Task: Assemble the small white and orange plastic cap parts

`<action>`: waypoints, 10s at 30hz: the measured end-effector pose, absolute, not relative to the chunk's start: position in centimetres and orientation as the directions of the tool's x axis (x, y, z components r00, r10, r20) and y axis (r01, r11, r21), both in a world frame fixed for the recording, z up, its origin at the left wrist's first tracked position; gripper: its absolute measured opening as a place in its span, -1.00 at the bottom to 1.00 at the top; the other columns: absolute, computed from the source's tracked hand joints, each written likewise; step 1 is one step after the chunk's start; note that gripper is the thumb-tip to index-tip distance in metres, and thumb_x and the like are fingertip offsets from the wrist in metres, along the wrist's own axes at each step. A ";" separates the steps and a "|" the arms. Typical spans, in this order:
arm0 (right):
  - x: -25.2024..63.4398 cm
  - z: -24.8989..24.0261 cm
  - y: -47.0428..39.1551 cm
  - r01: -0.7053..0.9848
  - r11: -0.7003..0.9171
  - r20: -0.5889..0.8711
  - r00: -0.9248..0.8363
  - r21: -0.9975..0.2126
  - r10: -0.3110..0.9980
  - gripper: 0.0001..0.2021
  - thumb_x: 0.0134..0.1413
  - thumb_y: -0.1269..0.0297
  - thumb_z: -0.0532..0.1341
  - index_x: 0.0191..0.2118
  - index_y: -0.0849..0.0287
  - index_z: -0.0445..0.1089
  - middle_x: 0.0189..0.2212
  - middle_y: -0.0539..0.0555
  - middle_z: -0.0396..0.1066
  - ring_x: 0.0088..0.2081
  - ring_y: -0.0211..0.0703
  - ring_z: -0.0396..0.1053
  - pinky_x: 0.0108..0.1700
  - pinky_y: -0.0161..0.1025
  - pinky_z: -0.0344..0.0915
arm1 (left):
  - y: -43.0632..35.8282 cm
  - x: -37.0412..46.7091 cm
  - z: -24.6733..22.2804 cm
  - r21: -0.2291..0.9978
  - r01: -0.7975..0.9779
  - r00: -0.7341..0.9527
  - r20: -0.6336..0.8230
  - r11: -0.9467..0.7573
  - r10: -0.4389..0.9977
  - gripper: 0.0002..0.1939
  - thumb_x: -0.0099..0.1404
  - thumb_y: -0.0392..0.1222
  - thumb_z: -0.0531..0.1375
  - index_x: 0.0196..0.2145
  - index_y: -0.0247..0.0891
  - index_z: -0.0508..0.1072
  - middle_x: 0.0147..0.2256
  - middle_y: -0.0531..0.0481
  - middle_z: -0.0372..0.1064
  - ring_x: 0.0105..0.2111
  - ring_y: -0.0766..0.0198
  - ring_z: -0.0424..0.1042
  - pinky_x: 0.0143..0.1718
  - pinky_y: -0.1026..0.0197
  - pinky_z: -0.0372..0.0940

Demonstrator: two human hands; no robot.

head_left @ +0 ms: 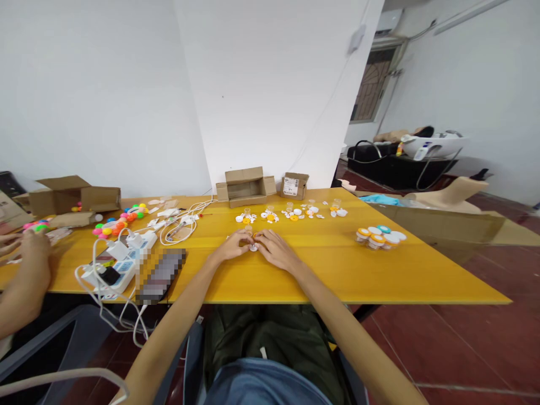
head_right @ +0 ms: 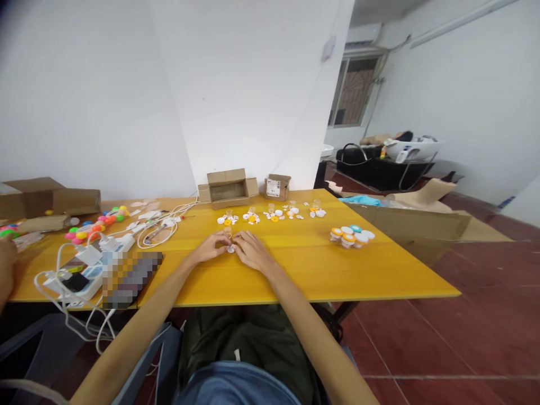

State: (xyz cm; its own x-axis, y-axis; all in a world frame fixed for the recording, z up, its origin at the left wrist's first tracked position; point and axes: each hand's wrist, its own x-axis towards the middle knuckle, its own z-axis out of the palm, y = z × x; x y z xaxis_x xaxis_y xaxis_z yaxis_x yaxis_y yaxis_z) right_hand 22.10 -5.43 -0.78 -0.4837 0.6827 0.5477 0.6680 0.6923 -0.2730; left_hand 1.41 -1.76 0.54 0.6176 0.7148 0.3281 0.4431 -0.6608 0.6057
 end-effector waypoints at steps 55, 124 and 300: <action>22.2 -0.7 -5.6 0.621 0.748 0.571 -0.534 -0.235 0.623 -0.81 0.27 0.44 0.11 -0.20 0.10 0.46 -0.10 0.14 0.42 -0.06 -0.05 0.33 0.02 -0.09 0.30 | -2.4 1.9 0.5 0.542 0.474 0.631 0.341 -0.694 0.697 -0.85 0.26 -0.09 0.27 -0.27 -0.20 0.47 -0.23 -0.02 0.44 -0.13 0.15 0.41 0.02 0.09 0.31; 22.4 -1.0 -4.5 0.518 0.759 0.589 -0.492 -0.393 0.641 -0.83 0.24 0.47 0.15 -0.33 0.09 0.41 -0.15 0.10 0.45 -0.10 -0.09 0.40 -0.03 -0.13 0.32 | -2.7 2.1 0.7 0.510 0.462 0.670 0.335 -0.725 0.663 -0.86 0.28 -0.13 0.25 -0.21 -0.19 0.47 -0.20 -0.04 0.46 -0.13 0.14 0.42 0.04 0.06 0.30; 22.9 -0.9 -3.9 -0.140 0.262 0.275 -0.083 -0.955 0.958 -0.55 -0.26 -0.22 0.42 -0.46 0.08 0.43 -0.45 0.04 0.49 -0.34 -0.08 0.44 -0.19 -0.12 0.38 | -3.4 2.5 0.8 0.404 0.624 0.570 0.350 -0.668 0.744 -0.85 0.29 -0.04 0.20 -0.26 -0.14 0.37 -0.25 -0.02 0.42 -0.13 0.07 0.40 0.03 0.00 0.29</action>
State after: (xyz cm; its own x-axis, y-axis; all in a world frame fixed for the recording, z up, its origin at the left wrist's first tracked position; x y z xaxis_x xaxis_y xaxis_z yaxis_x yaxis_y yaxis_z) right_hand 22.95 -3.94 -0.87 -0.0831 0.9579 0.2749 -0.1400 0.2618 -0.9549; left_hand 2.53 -3.41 0.76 0.5695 0.7437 0.3501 0.6243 -0.6684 0.4042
